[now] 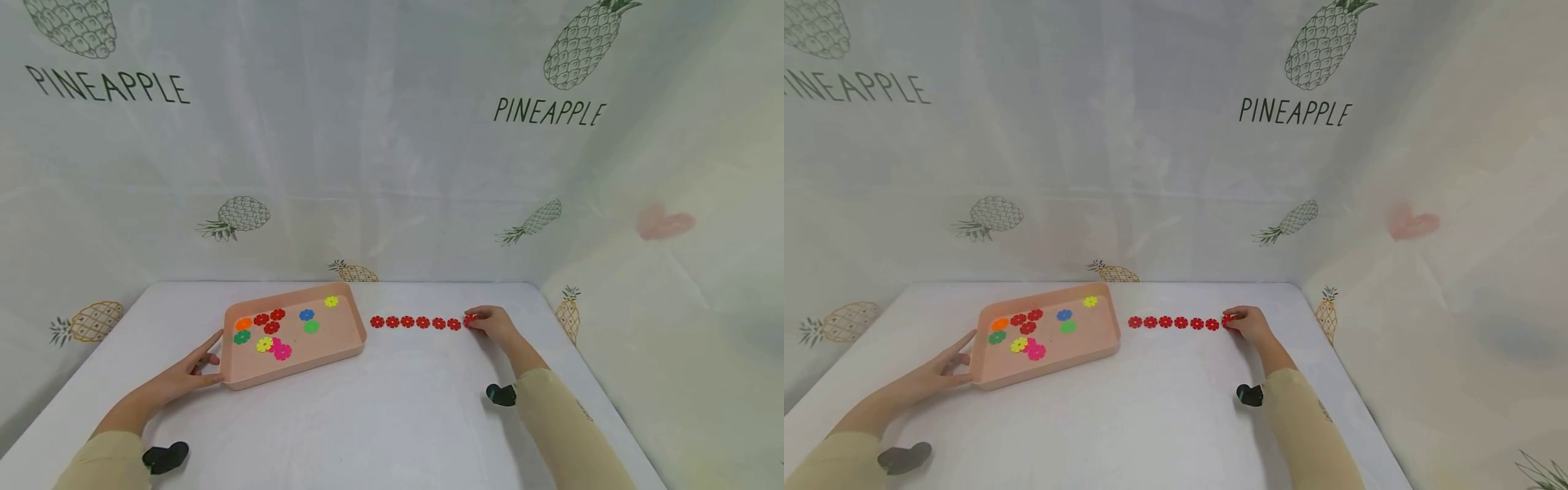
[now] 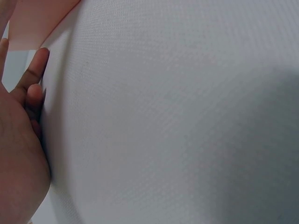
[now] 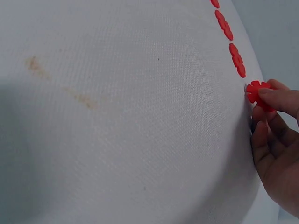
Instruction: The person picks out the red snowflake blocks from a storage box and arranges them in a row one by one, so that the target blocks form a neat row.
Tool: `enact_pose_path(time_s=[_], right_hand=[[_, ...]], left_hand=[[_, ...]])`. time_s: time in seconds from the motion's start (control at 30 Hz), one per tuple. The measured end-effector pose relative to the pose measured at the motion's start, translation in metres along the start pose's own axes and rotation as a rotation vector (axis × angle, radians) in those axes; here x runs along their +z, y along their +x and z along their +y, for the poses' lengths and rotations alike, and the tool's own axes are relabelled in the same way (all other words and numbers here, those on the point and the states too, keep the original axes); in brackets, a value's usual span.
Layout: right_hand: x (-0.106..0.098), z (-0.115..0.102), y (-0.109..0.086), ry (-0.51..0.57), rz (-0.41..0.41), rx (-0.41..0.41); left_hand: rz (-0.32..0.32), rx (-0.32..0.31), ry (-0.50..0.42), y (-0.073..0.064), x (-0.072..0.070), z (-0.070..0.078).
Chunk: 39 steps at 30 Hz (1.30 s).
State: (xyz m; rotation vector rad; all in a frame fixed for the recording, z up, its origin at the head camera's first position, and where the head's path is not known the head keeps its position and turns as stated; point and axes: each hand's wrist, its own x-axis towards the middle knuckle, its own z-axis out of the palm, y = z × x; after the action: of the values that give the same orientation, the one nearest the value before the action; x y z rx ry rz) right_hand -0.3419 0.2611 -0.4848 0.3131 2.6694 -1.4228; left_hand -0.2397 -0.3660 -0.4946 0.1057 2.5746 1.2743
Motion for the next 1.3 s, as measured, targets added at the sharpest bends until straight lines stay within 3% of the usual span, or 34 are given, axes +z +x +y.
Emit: enact_pose_path(time_s=[0.33,0.7,1.3], right_hand=[[0.0018,0.0000,-0.0021,0.029,0.016,-0.007],[0.0023,0.0023,0.0003,0.045,0.022,0.023],[0.0031,0.0058,0.0029,0.010,0.019,-0.019]], left_hand=[[0.003,0.017,0.040,0.0002,-0.0002,0.0013],[0.009,0.012,0.020,-0.0002,0.0017,0.0011],[0.010,0.019,0.034,-0.0003,0.0010,0.0017]])
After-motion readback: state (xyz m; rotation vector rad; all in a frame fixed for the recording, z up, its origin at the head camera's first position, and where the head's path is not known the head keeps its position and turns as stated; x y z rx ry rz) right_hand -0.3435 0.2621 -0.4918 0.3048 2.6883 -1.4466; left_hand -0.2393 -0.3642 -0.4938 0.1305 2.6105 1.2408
